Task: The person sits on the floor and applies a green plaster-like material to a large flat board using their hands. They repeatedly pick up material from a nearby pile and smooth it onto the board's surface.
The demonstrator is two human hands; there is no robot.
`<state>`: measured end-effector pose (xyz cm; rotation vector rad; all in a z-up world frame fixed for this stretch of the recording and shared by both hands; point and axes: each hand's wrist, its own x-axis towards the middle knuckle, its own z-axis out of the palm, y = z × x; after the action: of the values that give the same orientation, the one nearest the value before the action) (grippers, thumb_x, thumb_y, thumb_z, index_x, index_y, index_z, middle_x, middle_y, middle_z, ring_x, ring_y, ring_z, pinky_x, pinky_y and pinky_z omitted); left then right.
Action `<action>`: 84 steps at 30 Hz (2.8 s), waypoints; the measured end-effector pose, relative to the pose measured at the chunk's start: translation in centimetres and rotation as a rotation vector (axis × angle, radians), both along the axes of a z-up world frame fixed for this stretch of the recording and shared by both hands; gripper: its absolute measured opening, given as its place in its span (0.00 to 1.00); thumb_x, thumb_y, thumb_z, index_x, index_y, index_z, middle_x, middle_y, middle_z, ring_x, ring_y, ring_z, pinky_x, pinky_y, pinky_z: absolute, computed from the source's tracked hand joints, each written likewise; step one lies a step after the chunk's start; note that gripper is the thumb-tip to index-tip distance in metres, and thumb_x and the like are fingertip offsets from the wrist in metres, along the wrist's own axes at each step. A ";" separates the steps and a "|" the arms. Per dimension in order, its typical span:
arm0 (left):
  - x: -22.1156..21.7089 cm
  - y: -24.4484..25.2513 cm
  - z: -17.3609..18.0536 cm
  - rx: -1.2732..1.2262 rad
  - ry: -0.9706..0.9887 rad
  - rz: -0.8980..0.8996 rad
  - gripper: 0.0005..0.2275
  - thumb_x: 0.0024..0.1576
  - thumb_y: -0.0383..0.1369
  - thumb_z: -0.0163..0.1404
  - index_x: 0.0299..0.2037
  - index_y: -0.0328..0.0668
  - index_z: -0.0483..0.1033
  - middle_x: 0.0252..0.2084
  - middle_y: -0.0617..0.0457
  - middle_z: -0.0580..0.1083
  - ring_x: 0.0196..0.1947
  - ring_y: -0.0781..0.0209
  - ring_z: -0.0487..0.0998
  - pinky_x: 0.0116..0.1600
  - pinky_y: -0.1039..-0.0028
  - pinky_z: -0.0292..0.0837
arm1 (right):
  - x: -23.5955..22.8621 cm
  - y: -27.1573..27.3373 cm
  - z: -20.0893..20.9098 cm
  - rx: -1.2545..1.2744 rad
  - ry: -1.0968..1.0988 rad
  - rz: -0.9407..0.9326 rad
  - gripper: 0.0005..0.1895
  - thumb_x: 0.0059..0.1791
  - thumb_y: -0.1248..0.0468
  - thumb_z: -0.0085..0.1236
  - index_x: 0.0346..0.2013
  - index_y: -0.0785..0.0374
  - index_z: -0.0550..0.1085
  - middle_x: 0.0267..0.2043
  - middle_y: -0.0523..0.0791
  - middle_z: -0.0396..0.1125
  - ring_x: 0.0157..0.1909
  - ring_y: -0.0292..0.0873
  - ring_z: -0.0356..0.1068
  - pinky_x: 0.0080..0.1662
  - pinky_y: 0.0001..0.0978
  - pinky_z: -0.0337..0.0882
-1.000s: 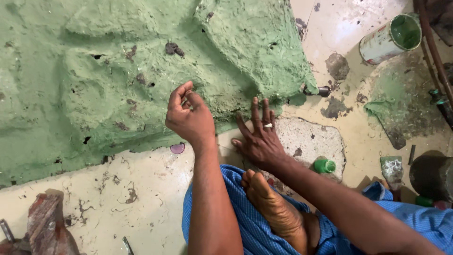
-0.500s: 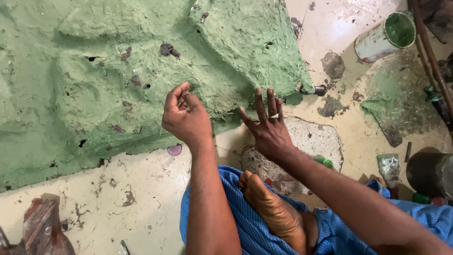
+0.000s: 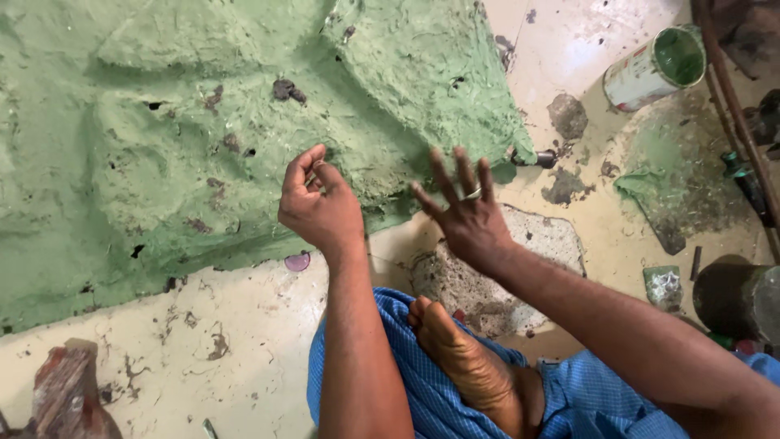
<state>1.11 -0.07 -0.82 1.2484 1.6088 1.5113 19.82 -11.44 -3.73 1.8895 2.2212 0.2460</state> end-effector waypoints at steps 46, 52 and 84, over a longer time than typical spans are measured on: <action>-0.3 -0.1 0.1 -0.034 0.019 -0.013 0.09 0.56 0.21 0.49 0.41 0.36 0.83 0.40 0.49 0.83 0.37 0.61 0.85 0.40 0.74 0.81 | -3.6 -1.9 0.3 -0.133 0.320 -0.121 0.41 0.47 0.66 0.55 0.75 0.51 0.54 0.79 0.55 0.20 0.77 0.63 0.14 0.71 0.67 0.23; 0.1 0.0 0.0 0.014 0.000 -0.020 0.10 0.56 0.21 0.48 0.42 0.36 0.83 0.40 0.49 0.83 0.37 0.61 0.85 0.41 0.75 0.82 | -3.2 -2.5 -0.4 0.008 0.340 -0.136 0.41 0.48 0.67 0.53 0.76 0.48 0.56 0.78 0.58 0.17 0.76 0.66 0.12 0.71 0.69 0.26; 0.1 -0.1 -0.1 0.013 0.046 -0.046 0.09 0.56 0.19 0.49 0.40 0.33 0.82 0.39 0.47 0.83 0.36 0.60 0.85 0.38 0.74 0.80 | 4.5 -5.2 0.8 0.129 0.114 -0.389 0.48 0.47 0.80 0.45 0.79 0.37 0.57 0.78 0.51 0.05 0.75 0.60 0.00 0.74 0.65 0.29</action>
<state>1.19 -0.14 -0.94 1.3275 1.5908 1.4771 24.31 -16.63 -2.94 2.4086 1.8852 0.2247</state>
